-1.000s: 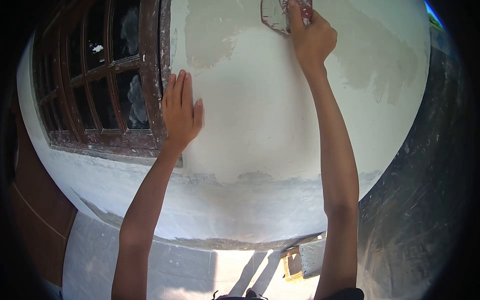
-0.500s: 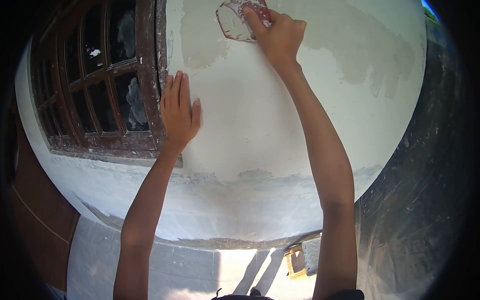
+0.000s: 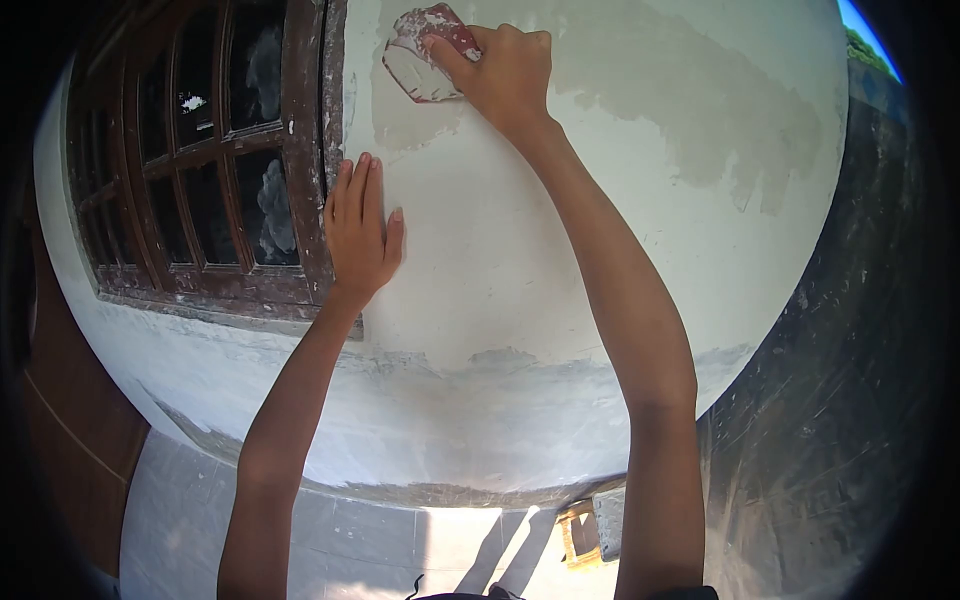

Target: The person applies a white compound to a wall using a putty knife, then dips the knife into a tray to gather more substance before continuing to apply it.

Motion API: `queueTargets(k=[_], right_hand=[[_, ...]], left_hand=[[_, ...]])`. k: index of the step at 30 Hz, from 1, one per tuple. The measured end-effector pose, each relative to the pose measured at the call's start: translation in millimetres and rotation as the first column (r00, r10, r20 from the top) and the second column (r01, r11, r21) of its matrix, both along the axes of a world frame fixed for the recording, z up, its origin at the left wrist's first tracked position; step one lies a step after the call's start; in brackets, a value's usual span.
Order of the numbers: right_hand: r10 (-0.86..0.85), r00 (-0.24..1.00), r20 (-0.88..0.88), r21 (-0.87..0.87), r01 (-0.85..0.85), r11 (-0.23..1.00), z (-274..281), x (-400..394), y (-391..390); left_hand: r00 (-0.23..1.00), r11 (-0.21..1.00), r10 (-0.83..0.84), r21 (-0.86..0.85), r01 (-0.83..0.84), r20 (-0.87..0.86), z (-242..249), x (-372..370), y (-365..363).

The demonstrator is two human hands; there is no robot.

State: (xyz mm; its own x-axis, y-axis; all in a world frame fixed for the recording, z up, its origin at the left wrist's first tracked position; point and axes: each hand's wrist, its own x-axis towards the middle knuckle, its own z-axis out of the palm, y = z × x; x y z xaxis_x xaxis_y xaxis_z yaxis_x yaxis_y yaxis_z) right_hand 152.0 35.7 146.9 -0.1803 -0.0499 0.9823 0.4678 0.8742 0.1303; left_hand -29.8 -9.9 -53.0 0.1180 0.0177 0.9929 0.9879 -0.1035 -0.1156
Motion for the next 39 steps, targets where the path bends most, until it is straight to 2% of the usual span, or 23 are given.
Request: queueTargets(k=[1, 2, 4, 5, 6, 8, 10, 11, 12, 14, 16, 18, 19, 20, 22, 24, 26, 28, 30, 31, 33, 37, 39], right_hand=[[0.072, 0.993, -0.093, -0.057, -0.077, 0.995, 2, 8, -5], [0.034, 0.974, -0.223, -0.028, -0.042, 0.999, 8, 17, 8], [-0.063, 0.911, -0.407, -0.212, -0.026, 0.977, 10, 44, 1], [-0.014, 0.864, -0.503, -0.174, -0.086, 0.981, 9, 56, 3], [-0.018, 0.865, -0.501, -0.175, -0.081, 0.981, 7, 56, 1], [0.218, 0.697, -0.683, 0.0, -0.299, 0.954, 1, 58, -4], [0.24, 0.807, -0.54, -0.15, -0.373, 0.916, -17, 43, -23], [0.277, 0.883, -0.378, -0.23, -0.379, 0.896, -29, 34, -26], [0.289, 0.929, -0.233, -0.204, -0.337, 0.919, -42, 21, -15], [0.15, 0.989, 0.009, -0.074, -0.149, 0.986, -57, 1, -13], [0.04, 0.999, 0.029, 0.004, -0.04, 0.999, -54, -1, -7], [-0.047, 0.998, -0.034, -0.036, 0.045, 0.998, -42, 20, 0], [-0.005, 0.991, -0.133, -0.079, -0.006, 0.997, -35, 33, 4], [-0.11, 0.968, -0.227, -0.159, 0.074, 0.984, -30, 51, 7], [-0.041, 0.886, -0.462, -0.168, -0.042, 0.985, -25, 84, 7], [-0.082, 0.738, -0.67, -0.253, -0.124, 0.959, -27, 106, 10], [0.048, 0.624, -0.78, -0.119, -0.224, 0.967, -33, 104, 6], [0.172, 0.648, -0.742, -0.116, -0.377, 0.919, -44, 82, -12], [0.192, 0.795, -0.576, -0.286, -0.416, 0.863, -55, 50, -29], [0.269, 0.836, -0.478, -0.295, -0.441, 0.848, -63, 31, -27], [0.117, 0.982, -0.145, -0.063, -0.127, 0.99, -71, 2, -21], [-0.028, 0.998, -0.057, -0.007, 0.027, 1.0, -68, -3, -10], [0.024, 0.986, -0.166, -0.177, -0.053, 0.983, -65, 20, -9]], left_hand=[[1.0, 1.0, 0.003, -0.007, -0.003, 0.003, 0, 0, 0], [1.0, 1.0, 0.001, -0.006, -0.001, 0.0, 1, 0, 0], [1.0, 1.0, 0.003, 0.006, -0.003, 0.003, 0, 1, 0], [1.0, 1.0, 0.0, 0.004, 0.0, 0.003, 0, 0, 0], [1.0, 1.0, -0.005, 0.005, 0.005, 0.002, 1, 0, 0], [1.0, 1.0, -0.015, 0.004, 0.015, 0.0, -1, 1, -1], [1.0, 1.0, -0.001, 0.001, 0.001, 0.009, 0, 1, 0], [1.0, 1.0, -0.006, 0.005, 0.006, 0.003, -1, 0, 0], [1.0, 1.0, -0.006, 0.002, 0.006, 0.006, -1, 0, -1], [1.0, 1.0, -0.008, 0.006, 0.008, 0.011, -1, 1, 0], [1.0, 1.0, -0.007, -0.005, 0.007, 0.009, -1, 0, 0], [1.0, 1.0, -0.002, -0.004, 0.002, 0.003, 0, -1, 0], [1.0, 1.0, 0.002, -0.009, -0.001, 0.012, -1, 0, 0], [1.0, 1.0, 0.002, -0.008, -0.002, 0.011, -1, 0, 0], [1.0, 1.0, 0.0, -0.006, 0.0, 0.013, -1, 1, 0], [1.0, 1.0, -0.006, -0.001, 0.006, 0.013, -1, 0, 0], [1.0, 1.0, -0.013, 0.001, 0.013, 0.013, -2, 1, 0], [1.0, 1.0, -0.017, 0.013, 0.017, 0.012, -1, 1, 1], [1.0, 1.0, -0.016, 0.009, 0.016, 0.011, -1, 1, 1], [1.0, 1.0, -0.013, 0.006, 0.013, 0.017, -1, 1, 1], [1.0, 1.0, -0.016, -0.003, 0.016, 0.02, -2, 1, -1], [1.0, 1.0, -0.001, 0.001, 0.001, 0.018, -1, 0, 0], [1.0, 1.0, -0.005, 0.002, 0.005, 0.016, -1, -2, 0]])
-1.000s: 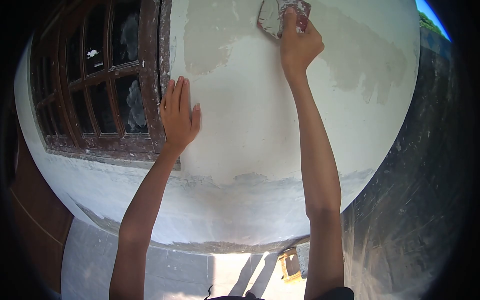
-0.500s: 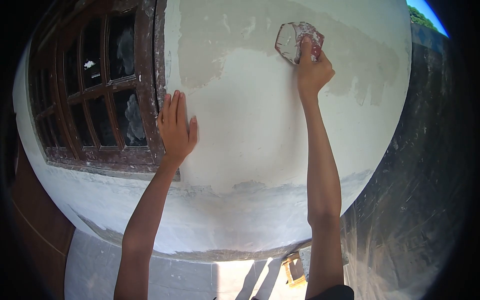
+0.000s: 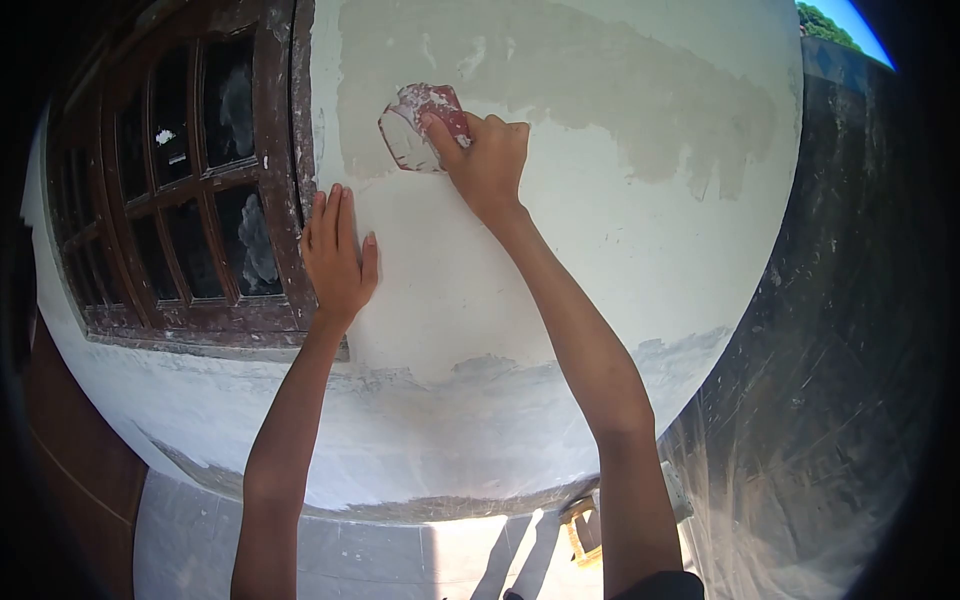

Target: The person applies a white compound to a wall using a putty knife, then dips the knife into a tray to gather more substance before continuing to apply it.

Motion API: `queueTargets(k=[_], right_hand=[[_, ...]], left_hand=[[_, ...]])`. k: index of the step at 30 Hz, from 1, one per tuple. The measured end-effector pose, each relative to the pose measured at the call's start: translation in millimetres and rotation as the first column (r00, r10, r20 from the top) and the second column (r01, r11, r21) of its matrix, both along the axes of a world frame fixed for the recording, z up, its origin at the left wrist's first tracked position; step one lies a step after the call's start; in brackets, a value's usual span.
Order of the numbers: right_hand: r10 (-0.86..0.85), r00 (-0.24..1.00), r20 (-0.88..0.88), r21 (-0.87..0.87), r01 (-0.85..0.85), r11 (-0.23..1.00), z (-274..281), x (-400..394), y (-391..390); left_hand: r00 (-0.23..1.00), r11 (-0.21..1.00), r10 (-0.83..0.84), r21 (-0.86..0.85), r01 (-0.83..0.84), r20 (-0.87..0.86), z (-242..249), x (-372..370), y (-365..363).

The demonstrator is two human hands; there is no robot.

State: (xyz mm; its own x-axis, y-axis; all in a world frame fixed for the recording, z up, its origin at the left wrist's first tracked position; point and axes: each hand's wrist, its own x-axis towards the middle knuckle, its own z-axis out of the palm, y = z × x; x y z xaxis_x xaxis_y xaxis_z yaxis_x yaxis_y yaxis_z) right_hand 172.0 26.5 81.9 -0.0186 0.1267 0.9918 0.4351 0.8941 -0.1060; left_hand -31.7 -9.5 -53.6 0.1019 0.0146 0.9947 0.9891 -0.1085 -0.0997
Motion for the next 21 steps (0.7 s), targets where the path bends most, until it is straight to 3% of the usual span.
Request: queueTargets(k=[3, 5, 14, 17, 21], right_hand=[[-0.065, 0.967, -0.245, -0.093, 0.044, 0.995, 5, 36, 2], [-0.052, 0.914, -0.402, -0.201, -0.033, 0.979, 5, 49, 4], [0.059, 0.91, -0.41, -0.316, -0.202, 0.927, -13, 75, -64], [0.048, 0.934, -0.353, -0.342, -0.176, 0.923, -26, 95, -87], [0.003, 0.944, -0.331, -0.358, -0.129, 0.925, -48, 131, -103]], left_hand=[[1.0, 1.0, -0.004, -0.004, 0.004, 0.006, 0, 2, 1], [1.0, 1.0, -0.001, 0.002, 0.001, 0.016, -2, 3, 1], [0.999, 0.999, 0.026, -0.042, -0.025, 0.031, -2, 9, -2], [0.994, 0.995, 0.058, -0.08, -0.051, 0.09, 0, 26, -13], [0.995, 0.997, -0.031, -0.074, 0.038, 0.097, -8, 68, -31]])
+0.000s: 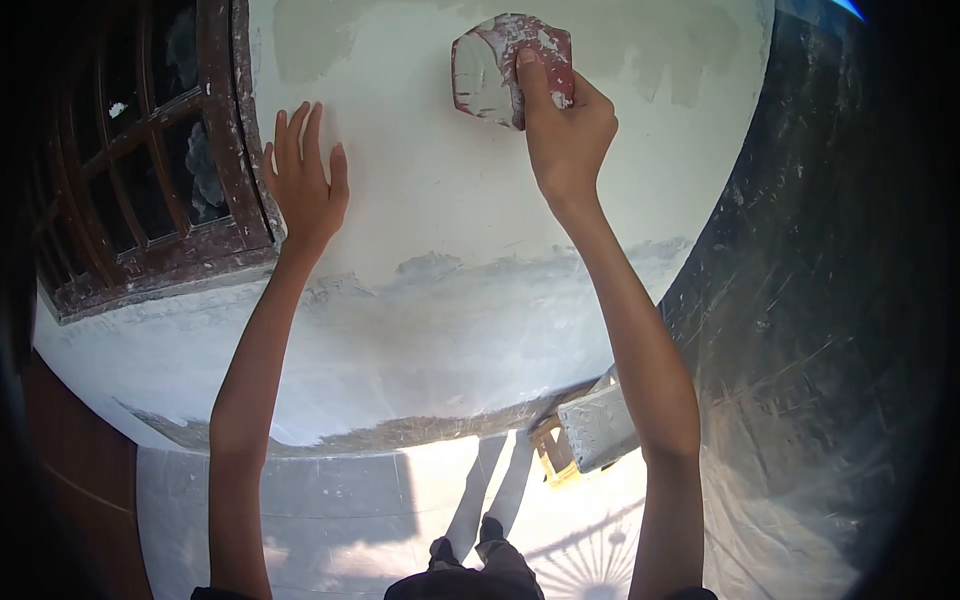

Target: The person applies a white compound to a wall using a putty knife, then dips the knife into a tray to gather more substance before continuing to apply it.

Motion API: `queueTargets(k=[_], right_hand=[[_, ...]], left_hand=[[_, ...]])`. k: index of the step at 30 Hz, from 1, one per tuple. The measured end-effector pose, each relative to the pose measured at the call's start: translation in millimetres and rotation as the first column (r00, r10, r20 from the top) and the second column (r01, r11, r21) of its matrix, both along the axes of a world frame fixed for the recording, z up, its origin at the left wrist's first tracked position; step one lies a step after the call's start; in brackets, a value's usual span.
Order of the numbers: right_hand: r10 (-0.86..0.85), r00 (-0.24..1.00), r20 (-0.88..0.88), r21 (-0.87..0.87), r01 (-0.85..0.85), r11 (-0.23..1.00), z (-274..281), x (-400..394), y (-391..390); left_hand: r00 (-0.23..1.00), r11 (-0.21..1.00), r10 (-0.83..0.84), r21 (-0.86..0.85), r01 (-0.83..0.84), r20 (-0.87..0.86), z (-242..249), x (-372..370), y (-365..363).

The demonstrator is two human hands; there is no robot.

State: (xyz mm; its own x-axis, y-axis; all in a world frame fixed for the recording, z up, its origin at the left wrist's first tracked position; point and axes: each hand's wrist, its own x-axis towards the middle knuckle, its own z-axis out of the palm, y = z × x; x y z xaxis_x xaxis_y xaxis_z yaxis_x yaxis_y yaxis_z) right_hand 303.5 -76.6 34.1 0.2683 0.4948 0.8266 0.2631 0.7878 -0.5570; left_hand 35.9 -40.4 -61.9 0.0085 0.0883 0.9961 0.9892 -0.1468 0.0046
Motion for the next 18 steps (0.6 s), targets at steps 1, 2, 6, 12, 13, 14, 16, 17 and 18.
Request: queueTargets(k=[1, 2, 6, 12, 13, 14, 16, 17, 18], right_hand=[[-0.007, 1.0, -0.006, -0.013, 0.007, 1.0, -7, 9, -6], [-0.032, 0.999, -0.01, -0.037, 0.031, 0.999, -14, 19, -10], [-0.069, 0.998, -0.009, -0.033, 0.069, 0.997, -41, 66, -15], [-0.076, 0.996, -0.043, -0.158, 0.068, 0.985, -87, 157, -25], [-0.078, 0.996, -0.052, -0.151, 0.07, 0.986, -95, 173, -24], [-0.076, 0.995, -0.058, -0.144, 0.067, 0.987, -105, 190, -20], [-0.065, 0.997, -0.048, -0.174, 0.056, 0.983, -128, 227, -16], [-0.046, 0.997, -0.057, -0.186, 0.035, 0.982, -139, 245, -14], [-0.024, 0.998, -0.065, -0.2, 0.011, 0.98, -151, 264, -12]], left_hand=[[0.997, 0.997, -0.072, 0.013, 0.072, -0.014, -3, 13, -3], [0.989, 0.989, -0.144, 0.026, 0.145, -0.024, -7, 26, -6], [0.955, 0.958, -0.288, -0.012, 0.288, -0.065, -26, 76, -10], [0.903, 0.908, -0.416, -0.088, 0.409, -0.104, -65, 166, -9], [0.9, 0.907, -0.42, -0.091, 0.412, -0.114, -74, 183, -7], [0.896, 0.9, -0.433, -0.116, 0.421, -0.104, -83, 201, -5], [0.871, 0.869, -0.483, -0.171, 0.464, -0.092, -105, 238, -1], [0.869, 0.862, -0.488, -0.2, 0.466, -0.078, -117, 257, 1], [0.862, 0.851, -0.502, -0.217, 0.479, -0.066, -129, 277, 3]])
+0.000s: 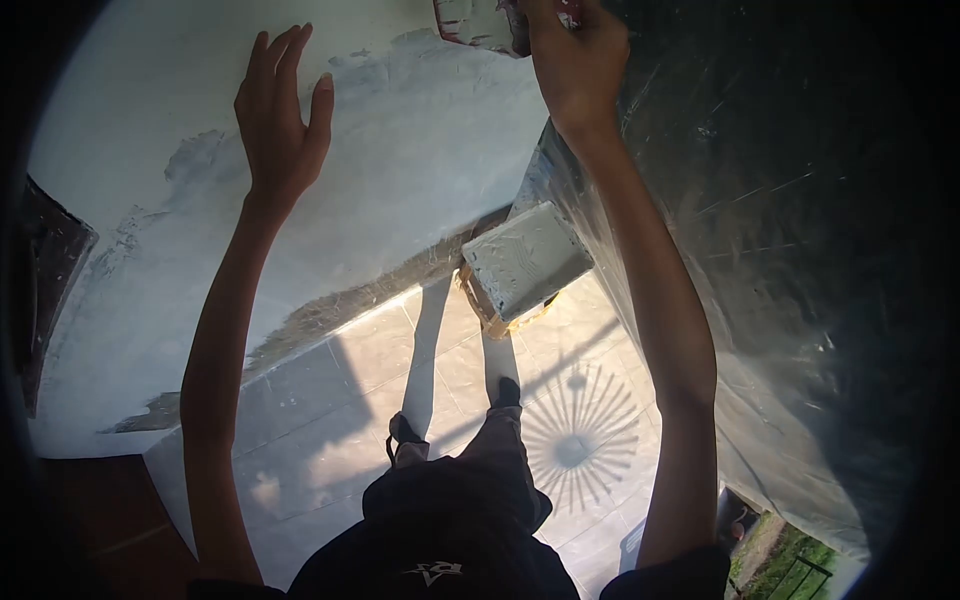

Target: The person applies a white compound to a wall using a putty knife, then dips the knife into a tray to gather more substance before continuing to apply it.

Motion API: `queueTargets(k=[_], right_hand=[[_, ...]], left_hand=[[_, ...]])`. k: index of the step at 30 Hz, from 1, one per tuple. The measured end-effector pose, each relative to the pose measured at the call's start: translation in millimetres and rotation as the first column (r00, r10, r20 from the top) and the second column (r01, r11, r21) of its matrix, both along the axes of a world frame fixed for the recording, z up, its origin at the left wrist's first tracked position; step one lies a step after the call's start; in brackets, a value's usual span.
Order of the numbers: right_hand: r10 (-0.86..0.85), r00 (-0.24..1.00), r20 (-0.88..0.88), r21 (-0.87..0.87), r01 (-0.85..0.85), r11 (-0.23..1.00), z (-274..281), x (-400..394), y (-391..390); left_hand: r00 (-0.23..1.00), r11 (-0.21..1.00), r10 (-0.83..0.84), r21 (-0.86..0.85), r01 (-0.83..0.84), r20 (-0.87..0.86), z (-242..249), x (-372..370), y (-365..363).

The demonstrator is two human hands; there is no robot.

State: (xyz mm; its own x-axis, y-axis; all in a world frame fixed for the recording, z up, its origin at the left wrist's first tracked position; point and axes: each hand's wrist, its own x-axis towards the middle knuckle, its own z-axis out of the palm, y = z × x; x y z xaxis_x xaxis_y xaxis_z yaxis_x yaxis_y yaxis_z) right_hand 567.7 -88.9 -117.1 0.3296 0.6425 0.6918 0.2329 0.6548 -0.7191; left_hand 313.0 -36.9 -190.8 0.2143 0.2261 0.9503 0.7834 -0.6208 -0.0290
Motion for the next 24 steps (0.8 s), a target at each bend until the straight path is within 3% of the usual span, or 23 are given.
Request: queueTargets(k=[6, 8, 10, 13, 16, 24], right_hand=[[-0.013, 1.0, 0.02, -0.203, 0.017, 0.979, -83, 135, 28], [-0.029, 0.999, 0.04, -0.233, 0.038, 0.972, -112, 169, 32], [-0.107, 0.987, 0.116, -0.287, 0.136, 0.948, -140, 192, 33], [-0.098, 0.967, 0.237, -0.418, 0.192, 0.888, -192, 225, 34], [-0.044, 0.958, 0.284, -0.441, 0.171, 0.881, -246, 237, 31], [-0.013, 0.993, 0.12, -0.702, 0.094, 0.706, -400, 255, 26]], left_hand=[[1.0, 0.986, -0.003, -0.165, 0.002, -0.007, -64, 118, 8], [1.0, 0.949, 0.004, -0.314, -0.008, -0.012, -80, 151, 0], [1.0, 0.933, -0.011, -0.361, 0.016, 0.015, -104, 179, 0], [0.999, 0.893, -0.031, -0.448, 0.045, 0.038, -146, 212, -4], [0.999, 0.85, -0.029, -0.525, 0.04, 0.031, -187, 233, -6], [0.999, 0.729, -0.042, -0.683, 0.036, 0.008, -314, 268, 3]])
